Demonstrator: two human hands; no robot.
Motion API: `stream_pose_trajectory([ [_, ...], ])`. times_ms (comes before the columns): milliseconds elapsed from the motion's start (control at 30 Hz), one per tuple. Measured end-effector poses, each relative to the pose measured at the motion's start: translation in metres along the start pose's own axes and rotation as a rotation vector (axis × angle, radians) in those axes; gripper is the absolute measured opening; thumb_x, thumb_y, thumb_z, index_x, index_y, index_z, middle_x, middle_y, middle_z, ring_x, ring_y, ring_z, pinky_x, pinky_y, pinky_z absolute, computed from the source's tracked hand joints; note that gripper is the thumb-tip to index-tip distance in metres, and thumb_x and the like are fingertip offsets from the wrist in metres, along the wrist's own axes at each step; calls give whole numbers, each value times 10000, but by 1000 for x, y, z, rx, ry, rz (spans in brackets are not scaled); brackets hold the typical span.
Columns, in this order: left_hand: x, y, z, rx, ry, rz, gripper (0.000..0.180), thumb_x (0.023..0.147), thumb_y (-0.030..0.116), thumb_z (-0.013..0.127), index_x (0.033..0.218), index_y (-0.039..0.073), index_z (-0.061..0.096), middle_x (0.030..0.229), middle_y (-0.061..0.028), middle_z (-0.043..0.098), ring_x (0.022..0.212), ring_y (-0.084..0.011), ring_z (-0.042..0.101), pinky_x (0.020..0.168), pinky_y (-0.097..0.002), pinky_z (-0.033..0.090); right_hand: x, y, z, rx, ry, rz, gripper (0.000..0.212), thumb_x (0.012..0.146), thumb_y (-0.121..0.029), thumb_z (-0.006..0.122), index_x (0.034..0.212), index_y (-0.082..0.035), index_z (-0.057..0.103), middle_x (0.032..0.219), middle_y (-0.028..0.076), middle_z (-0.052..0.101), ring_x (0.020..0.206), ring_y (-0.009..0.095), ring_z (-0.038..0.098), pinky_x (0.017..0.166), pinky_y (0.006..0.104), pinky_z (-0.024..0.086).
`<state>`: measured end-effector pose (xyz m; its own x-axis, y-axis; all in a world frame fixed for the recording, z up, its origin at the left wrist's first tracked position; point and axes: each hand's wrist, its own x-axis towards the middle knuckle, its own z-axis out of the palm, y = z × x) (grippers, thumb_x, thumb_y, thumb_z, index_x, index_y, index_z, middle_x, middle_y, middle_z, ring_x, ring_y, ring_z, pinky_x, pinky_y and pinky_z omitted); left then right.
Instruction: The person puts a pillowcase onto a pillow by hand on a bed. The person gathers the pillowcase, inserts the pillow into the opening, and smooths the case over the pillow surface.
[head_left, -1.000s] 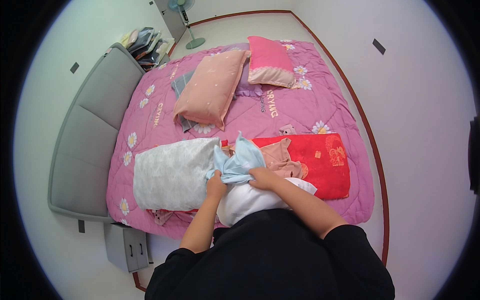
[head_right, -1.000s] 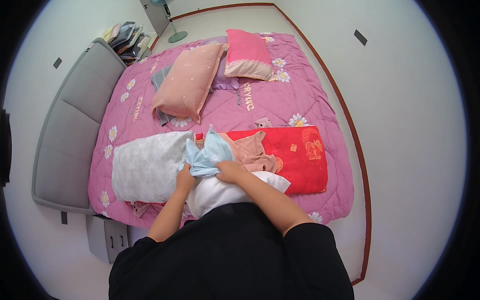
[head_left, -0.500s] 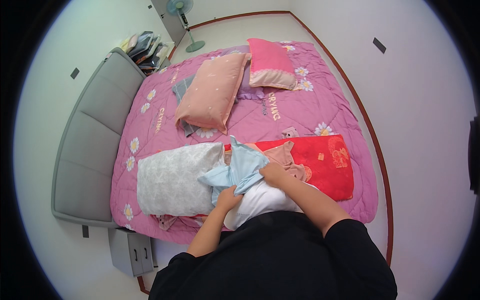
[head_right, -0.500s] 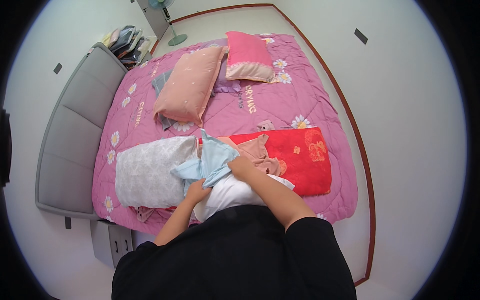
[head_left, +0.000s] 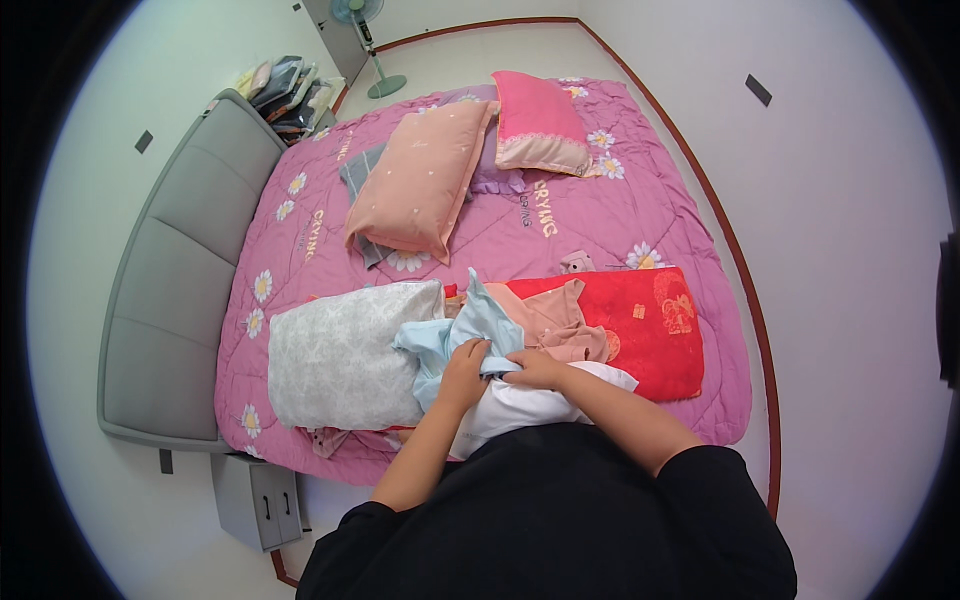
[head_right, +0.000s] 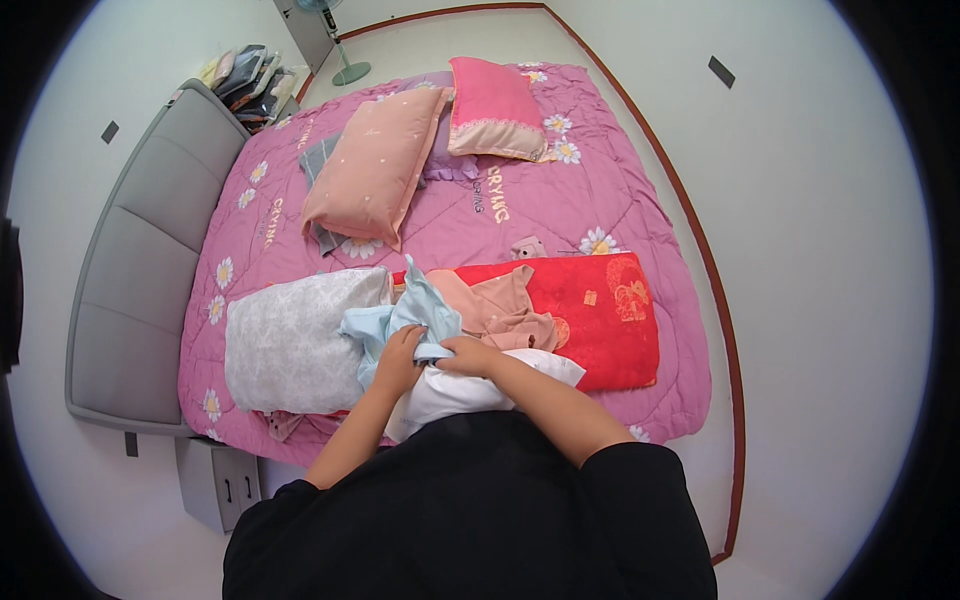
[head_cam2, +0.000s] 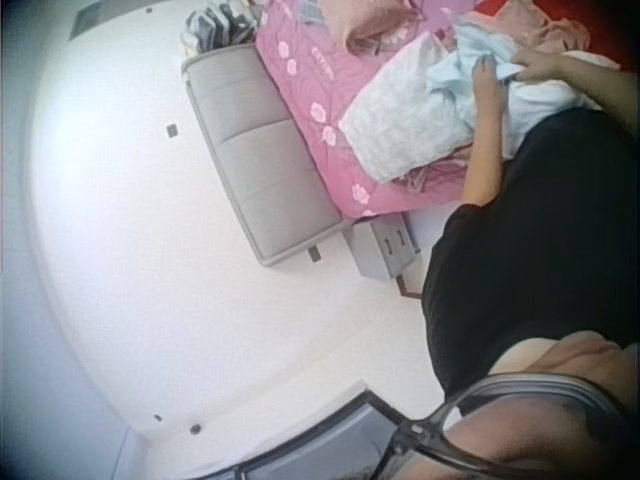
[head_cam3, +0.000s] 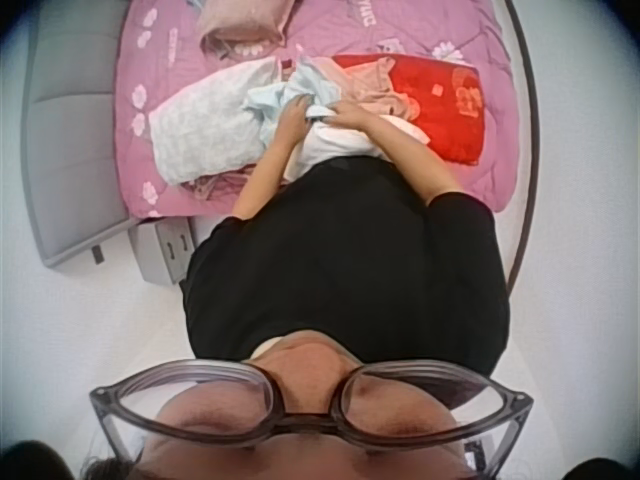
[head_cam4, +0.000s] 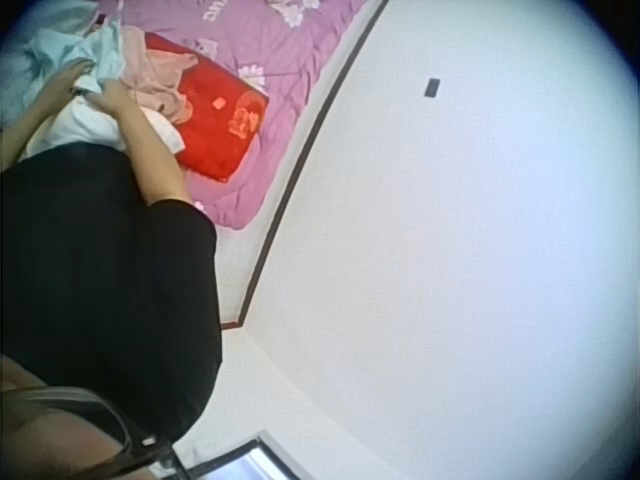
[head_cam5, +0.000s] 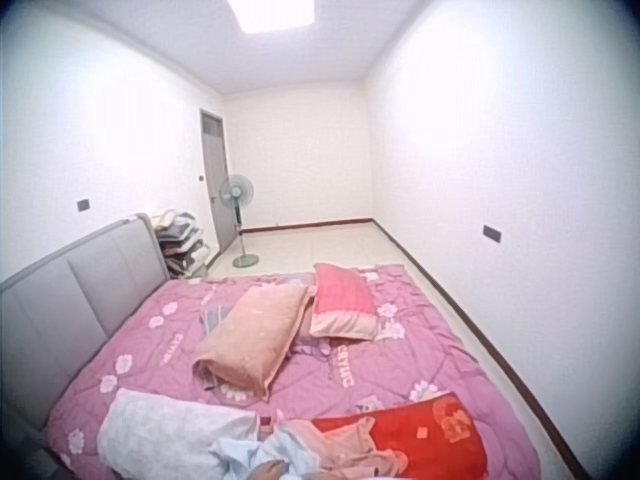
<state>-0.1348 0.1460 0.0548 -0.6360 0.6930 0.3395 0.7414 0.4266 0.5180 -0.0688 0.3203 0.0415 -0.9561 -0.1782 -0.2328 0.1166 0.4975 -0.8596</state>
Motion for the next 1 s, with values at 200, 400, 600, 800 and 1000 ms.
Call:
stream_pose_trajectory([
  [200, -3, -18, 16, 32, -204, -134, 269, 659, 9, 551, 927, 20, 541, 910, -155, 560, 879, -346, 517, 760, -408, 425, 14, 48, -3, 755, 391, 70, 327, 815, -229, 544, 1034, 13, 560, 912, 52, 578, 851, 136, 511, 767, 272, 402],
  [400, -10, -11, 10, -39, -105, -268, 223, 668, 34, 522, 889, 1, 534, 858, -176, 561, 835, -363, 518, 727, -421, 415, -22, -4, -28, 617, 106, 540, 582, 772, -365, 602, 1200, -2, 448, 1049, 92, 526, 954, 154, 483, 828, 275, 376],
  [600, -12, -9, -2, -177, 147, -368, 152, 695, 82, 546, 824, 4, 531, 805, -192, 558, 776, -376, 534, 680, -404, 420, -26, -40, -20, 337, -60, 24, 745, 633, -282, 722, 1246, -3, 403, 1168, 159, 513, 1107, 268, 465, 963, 324, 329],
  [800, -16, 9, -18, -275, 278, -395, 128, 697, 71, 563, 798, 3, 521, 737, -194, 542, 700, -379, 529, 613, -389, 408, -17, -71, -27, 74, 172, 35, 682, 583, -172, 647, 1211, -23, 428, 1078, 200, 547, 1024, 311, 515, 873, 353, 398],
  [1000, 6, 45, -34, -368, 453, -271, 124, 701, 46, 558, 812, 6, 520, 749, -192, 553, 717, -370, 548, 621, -381, 418, -44, -119, -52, -176, 323, -172, 668, 599, -123, 584, 1233, -41, 389, 907, 224, 592, 821, 377, 574, 727, 409, 452],
])
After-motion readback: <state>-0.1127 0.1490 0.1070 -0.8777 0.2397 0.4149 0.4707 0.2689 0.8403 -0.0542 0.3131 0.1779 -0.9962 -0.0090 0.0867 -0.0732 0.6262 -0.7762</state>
